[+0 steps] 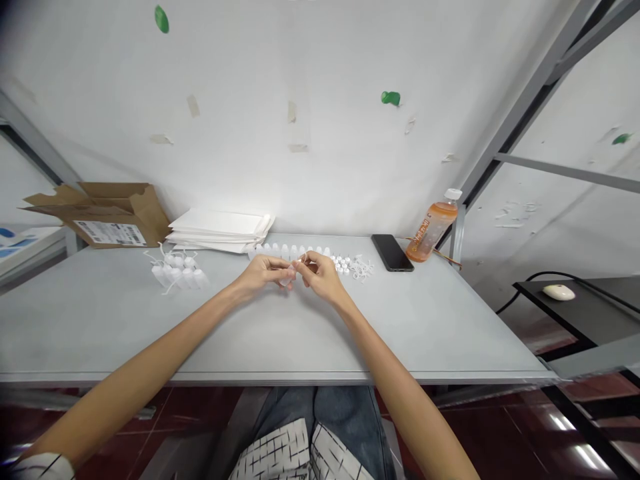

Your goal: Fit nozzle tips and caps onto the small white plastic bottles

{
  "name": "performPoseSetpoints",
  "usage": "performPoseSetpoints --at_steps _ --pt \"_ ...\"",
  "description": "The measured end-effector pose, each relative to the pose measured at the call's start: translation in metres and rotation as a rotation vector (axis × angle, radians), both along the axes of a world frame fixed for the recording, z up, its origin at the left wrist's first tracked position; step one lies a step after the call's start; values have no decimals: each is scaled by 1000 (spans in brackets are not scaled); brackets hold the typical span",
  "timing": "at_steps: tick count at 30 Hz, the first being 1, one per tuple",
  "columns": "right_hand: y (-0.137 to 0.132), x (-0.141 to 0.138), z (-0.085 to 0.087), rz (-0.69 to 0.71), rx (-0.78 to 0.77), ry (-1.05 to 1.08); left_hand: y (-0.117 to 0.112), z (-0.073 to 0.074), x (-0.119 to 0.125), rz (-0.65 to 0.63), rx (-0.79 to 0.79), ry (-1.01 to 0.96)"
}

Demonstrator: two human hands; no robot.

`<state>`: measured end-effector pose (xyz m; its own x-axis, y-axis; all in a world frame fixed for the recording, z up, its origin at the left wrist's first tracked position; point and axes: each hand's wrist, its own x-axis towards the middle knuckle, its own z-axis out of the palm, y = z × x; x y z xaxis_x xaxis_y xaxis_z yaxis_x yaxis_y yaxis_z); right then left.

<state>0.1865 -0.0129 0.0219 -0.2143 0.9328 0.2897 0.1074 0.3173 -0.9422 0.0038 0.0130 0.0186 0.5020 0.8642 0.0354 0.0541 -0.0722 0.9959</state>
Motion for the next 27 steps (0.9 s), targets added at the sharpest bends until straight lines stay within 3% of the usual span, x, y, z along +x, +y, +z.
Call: performPoseSetpoints --at_steps 9,17,27 --pt "3 1 0 13 -35 91 -1 -1 5 83 -106 -156" --pt "2 4 1 69 -48 93 -1 -1 5 29 -143 -205" --pt "2 3 -1 46 -28 12 3 -6 4 30 -125 -131"
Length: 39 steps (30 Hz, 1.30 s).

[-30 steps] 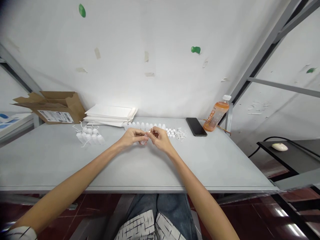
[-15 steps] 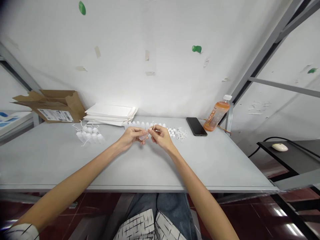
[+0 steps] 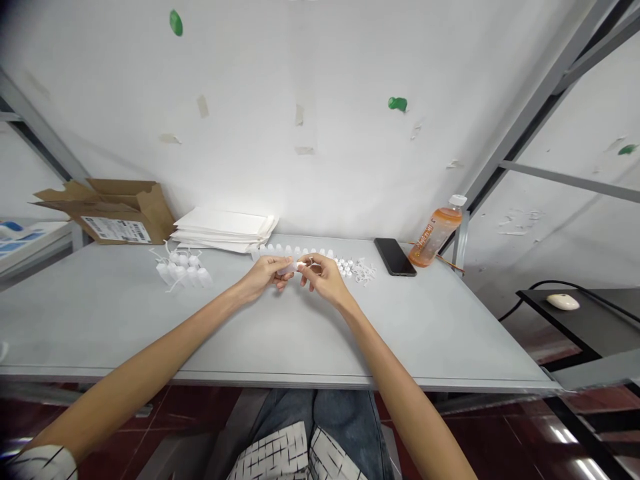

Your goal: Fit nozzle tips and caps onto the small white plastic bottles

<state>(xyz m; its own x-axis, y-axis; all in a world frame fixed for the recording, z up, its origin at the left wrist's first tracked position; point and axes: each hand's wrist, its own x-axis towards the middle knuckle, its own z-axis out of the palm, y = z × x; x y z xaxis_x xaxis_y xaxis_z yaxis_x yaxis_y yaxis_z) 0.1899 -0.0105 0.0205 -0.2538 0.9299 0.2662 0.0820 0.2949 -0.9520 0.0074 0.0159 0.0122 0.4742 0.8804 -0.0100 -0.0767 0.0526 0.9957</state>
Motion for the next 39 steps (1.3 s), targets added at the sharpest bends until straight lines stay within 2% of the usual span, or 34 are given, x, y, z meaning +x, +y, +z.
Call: performPoseSetpoints --at_steps 5,9,15,18,23,31,39 --pt "5 0 -10 -46 61 -95 1 -1 1 50 37 76" --pt "6 1 -17 -108 157 -194 -1 -1 4 104 -5 85" --pt "4 -2 -16 -181 301 -273 -1 1 5 146 -54 76" --pt "2 -3 -14 -197 324 -283 0 -1 4 142 -4 86" --pt "2 -2 -12 -210 248 -294 2 -8 4 132 172 150" --pt "7 0 -16 -135 103 -342 2 -6 3 133 228 162" --pt "4 -3 -14 -50 -83 -143 5 -6 0 130 307 169"
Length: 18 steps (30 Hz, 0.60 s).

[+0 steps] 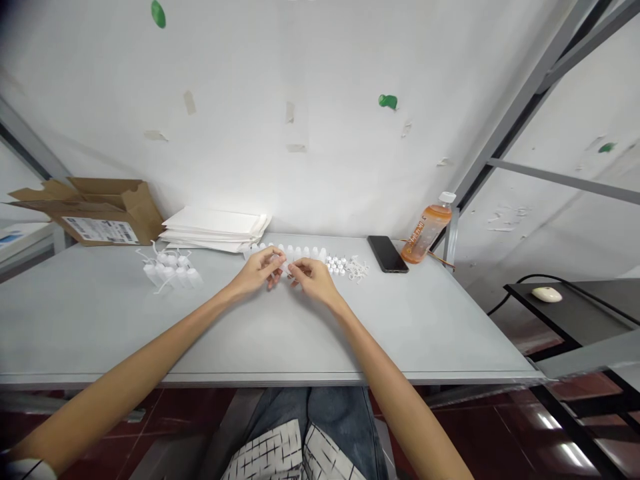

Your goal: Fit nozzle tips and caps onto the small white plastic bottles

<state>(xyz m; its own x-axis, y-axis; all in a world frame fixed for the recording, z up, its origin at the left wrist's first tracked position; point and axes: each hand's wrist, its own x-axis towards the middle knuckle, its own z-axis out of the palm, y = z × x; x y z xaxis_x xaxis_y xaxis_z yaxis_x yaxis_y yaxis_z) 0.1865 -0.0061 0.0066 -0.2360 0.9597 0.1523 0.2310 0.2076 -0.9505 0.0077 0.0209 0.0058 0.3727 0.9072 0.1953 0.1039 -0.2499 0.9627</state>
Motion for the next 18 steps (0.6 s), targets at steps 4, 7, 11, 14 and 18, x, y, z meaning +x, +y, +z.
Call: performPoseSetpoints --at_steps 4,7,11,14,18 --pt "-2 -1 1 -4 12 -52 2 -3 -1 6 8 12" --pt "-2 1 3 -34 -14 -57 1 -1 -1 -13 -19 5" --pt "-2 3 7 -39 -58 11 -4 4 -2 -77 -14 10" --pt "-3 3 9 -35 -73 58 -6 7 -4 -113 11 42" --pt "-4 3 11 -30 -105 115 -6 8 -3 -116 24 51"
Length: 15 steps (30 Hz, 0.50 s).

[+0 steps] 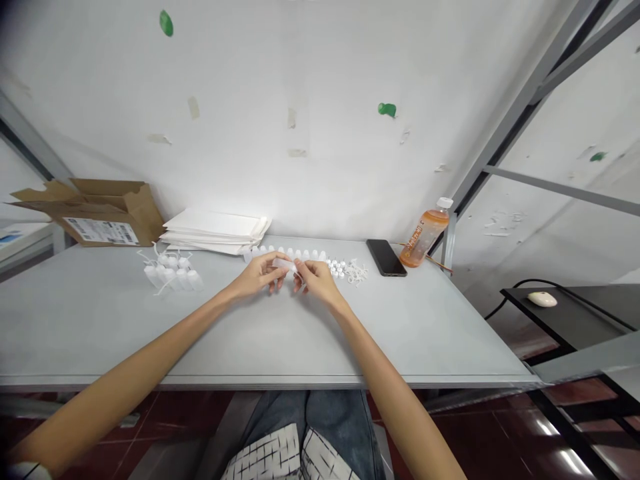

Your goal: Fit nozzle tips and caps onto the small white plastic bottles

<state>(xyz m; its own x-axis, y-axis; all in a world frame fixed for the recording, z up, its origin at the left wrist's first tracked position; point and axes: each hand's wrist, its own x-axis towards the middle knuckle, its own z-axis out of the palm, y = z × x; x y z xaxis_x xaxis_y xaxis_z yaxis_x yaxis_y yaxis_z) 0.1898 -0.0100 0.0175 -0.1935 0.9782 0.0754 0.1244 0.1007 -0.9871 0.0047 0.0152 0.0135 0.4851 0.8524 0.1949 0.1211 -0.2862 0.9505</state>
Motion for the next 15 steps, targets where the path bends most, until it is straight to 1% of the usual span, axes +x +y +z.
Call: performPoseSetpoints --at_steps 5,11,15 --pt "-1 0 2 36 -47 21 0 1 1 32 33 27" --pt "1 -1 0 58 -26 56 -2 5 1 91 89 77" --pt "0 -1 1 82 -4 79 -1 5 0 134 88 106"
